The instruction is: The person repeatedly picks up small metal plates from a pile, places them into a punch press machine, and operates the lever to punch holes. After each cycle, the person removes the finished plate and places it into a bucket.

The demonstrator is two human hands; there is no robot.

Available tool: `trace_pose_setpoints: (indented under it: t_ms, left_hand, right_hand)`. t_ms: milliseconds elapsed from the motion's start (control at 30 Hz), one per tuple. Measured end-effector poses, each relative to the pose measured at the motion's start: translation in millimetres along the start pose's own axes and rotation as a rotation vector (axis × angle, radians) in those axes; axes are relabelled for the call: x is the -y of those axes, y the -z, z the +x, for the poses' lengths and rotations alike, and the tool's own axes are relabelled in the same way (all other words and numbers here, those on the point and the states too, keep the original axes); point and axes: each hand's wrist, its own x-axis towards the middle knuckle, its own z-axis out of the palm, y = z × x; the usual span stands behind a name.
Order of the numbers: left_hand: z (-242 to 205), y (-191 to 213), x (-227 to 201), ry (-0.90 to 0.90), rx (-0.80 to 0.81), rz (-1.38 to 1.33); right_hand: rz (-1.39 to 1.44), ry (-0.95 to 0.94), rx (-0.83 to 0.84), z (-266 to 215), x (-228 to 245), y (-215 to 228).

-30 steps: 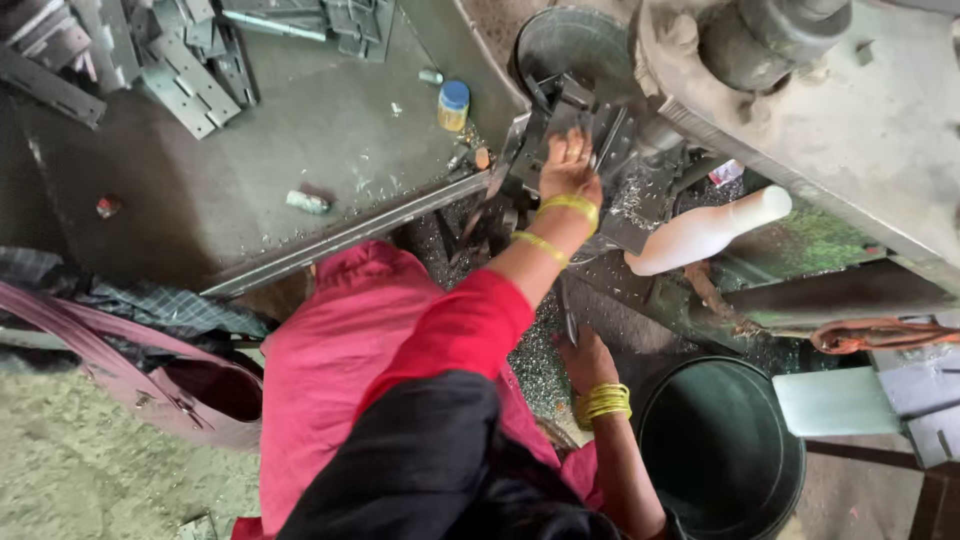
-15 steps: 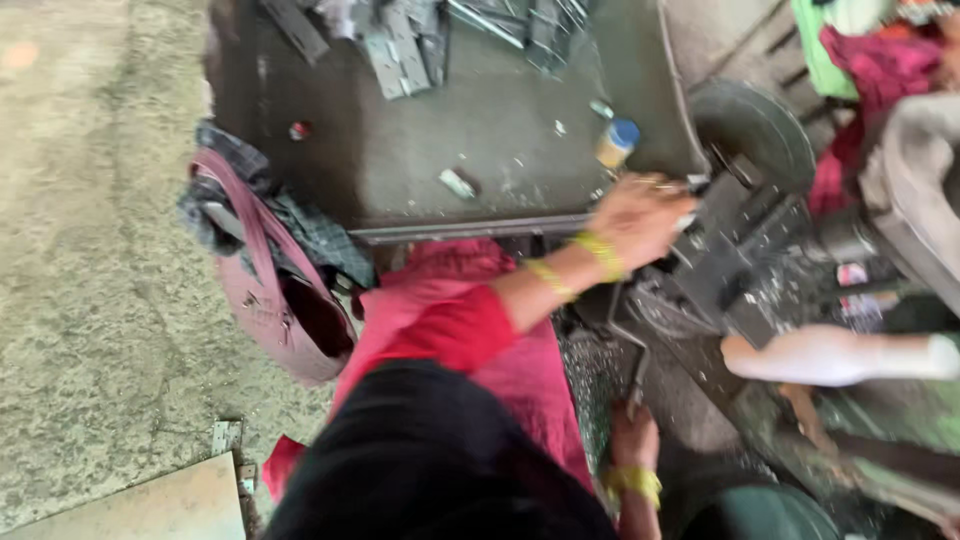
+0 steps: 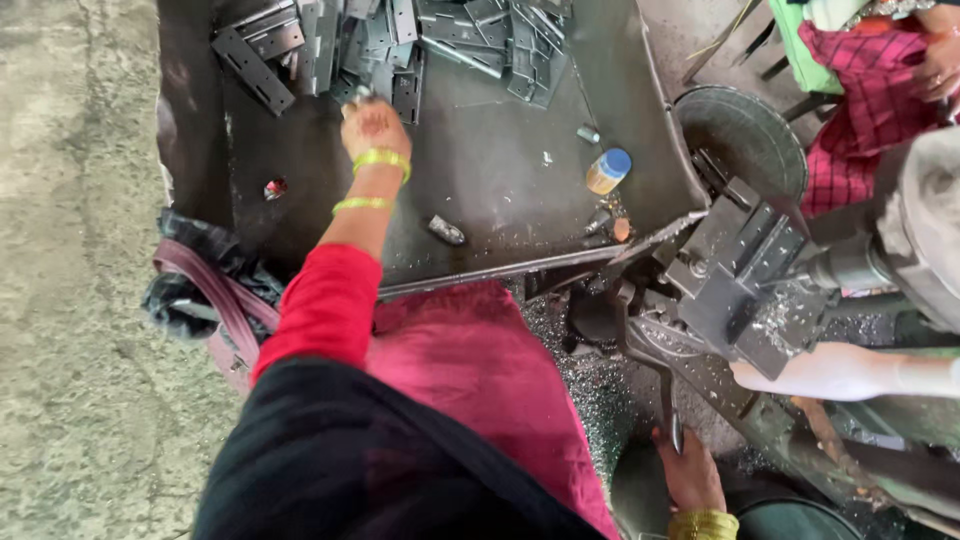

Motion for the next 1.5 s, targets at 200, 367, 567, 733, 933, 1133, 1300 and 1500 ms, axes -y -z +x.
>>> trace_pose_setpoints:
  t_ms: [200, 367, 567, 733, 933, 1133, 1300, 1500]
  left_hand:
    - [-49, 85, 14, -0.172, 0.089, -0.243]
    - [-146, 131, -172, -0.5, 0.391, -0.732]
    - [-295, 126, -358, -0.629, 0.248, -0.595]
    - [-330, 159, -355, -0.956, 0.527, 0.12]
    - [-297, 173, -386, -0.869, 0.373, -0.032]
    - [-301, 161, -378, -0.959, 0.392, 0.161]
    - [-294, 155, -382, -1.016, 0.3, 0.195]
    - [-300, 158, -393, -0.986, 0.32, 0.195]
  right_hand:
    - [0.041, -0.056, 0.071, -4, 14, -9]
    - [0.007, 0.068, -0.067, -6, 19, -10]
    - [0.061, 0.026, -0.106, -22, 29, -3]
    - [-0.018, 0.046, -0.044, -26, 44, 16]
    - [-0.066, 0.026, -0.021, 2, 23, 5]
    - [0.183, -0.009, -0.215, -18, -6, -101]
    - [0.073, 0.047, -0.167, 4, -12, -60]
    - [0.104, 0.014, -0.156, -14, 0, -83]
